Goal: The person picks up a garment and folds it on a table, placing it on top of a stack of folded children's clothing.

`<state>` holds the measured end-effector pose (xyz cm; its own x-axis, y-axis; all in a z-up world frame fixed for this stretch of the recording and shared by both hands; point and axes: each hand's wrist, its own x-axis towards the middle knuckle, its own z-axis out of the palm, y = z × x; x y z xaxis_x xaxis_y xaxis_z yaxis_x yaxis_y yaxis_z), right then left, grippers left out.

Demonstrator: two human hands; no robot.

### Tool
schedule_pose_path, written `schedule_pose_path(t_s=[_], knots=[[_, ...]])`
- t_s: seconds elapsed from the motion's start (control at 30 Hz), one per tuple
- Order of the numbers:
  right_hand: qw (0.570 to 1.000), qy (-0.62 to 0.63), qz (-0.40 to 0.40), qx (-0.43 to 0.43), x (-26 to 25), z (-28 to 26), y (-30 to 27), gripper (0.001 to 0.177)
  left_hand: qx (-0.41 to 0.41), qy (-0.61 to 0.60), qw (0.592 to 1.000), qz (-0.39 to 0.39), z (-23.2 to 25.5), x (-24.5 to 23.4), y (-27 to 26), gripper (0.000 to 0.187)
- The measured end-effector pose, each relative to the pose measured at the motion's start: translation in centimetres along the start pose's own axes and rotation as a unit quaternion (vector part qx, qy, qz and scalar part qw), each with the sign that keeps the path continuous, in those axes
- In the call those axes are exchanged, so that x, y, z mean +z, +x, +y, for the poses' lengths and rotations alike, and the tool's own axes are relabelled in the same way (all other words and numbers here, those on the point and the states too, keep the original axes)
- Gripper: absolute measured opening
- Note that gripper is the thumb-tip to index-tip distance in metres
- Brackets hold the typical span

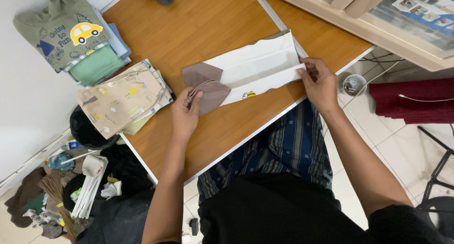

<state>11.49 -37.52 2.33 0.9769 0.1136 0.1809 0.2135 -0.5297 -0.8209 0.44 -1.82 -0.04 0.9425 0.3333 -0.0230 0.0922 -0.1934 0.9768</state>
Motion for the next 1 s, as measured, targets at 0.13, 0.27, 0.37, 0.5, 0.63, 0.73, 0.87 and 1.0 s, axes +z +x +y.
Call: schedule_pose_path(t_s=[0.13,0.27,0.37,0.5,0.63,0.73,0.87,1.0], knots=[[1.0,-0.007,-0.01,0.012,0.4,-0.1,0.7,0.026,0.019,-0.006,1.0,0.001,0.6,0.0,0.6,0.016],[1.0,-0.027,-0.001,0.004,0.7,-0.4,1.1,0.025,-0.021,0.045,0.999,0.014,1.0,0.1,1.2,0.015],[0.999,-0.039,0.001,-0.001,0.7,-0.6,1.2,0.025,-0.007,0.052,0.998,0.015,1.0,0.1,1.4,0.016],[0.997,-0.065,0.009,-0.028,0.8,-0.7,1.3,0.023,0.001,0.066,0.998,0.016,1.3,0.1,1.5,0.016],[0.997,-0.067,0.016,-0.033,0.9,-0.7,1.4,0.023,-0.011,0.057,0.998,0.021,1.7,0.3,1.9,0.017],[0.998,-0.056,0.013,-0.022,1.0,-0.6,1.5,0.022,0.006,0.061,0.998,0.023,2.1,0.3,2.0,0.017],[0.996,-0.078,0.015,-0.04,1.2,-1.0,1.4,0.021,0.0,0.101,0.994,0.033,2.5,0.4,2.3,0.018],[0.948,-0.242,0.065,-0.196,1.6,-2.8,0.9,0.027,-0.005,0.1,0.994,0.033,2.4,0.4,2.3,0.019]])
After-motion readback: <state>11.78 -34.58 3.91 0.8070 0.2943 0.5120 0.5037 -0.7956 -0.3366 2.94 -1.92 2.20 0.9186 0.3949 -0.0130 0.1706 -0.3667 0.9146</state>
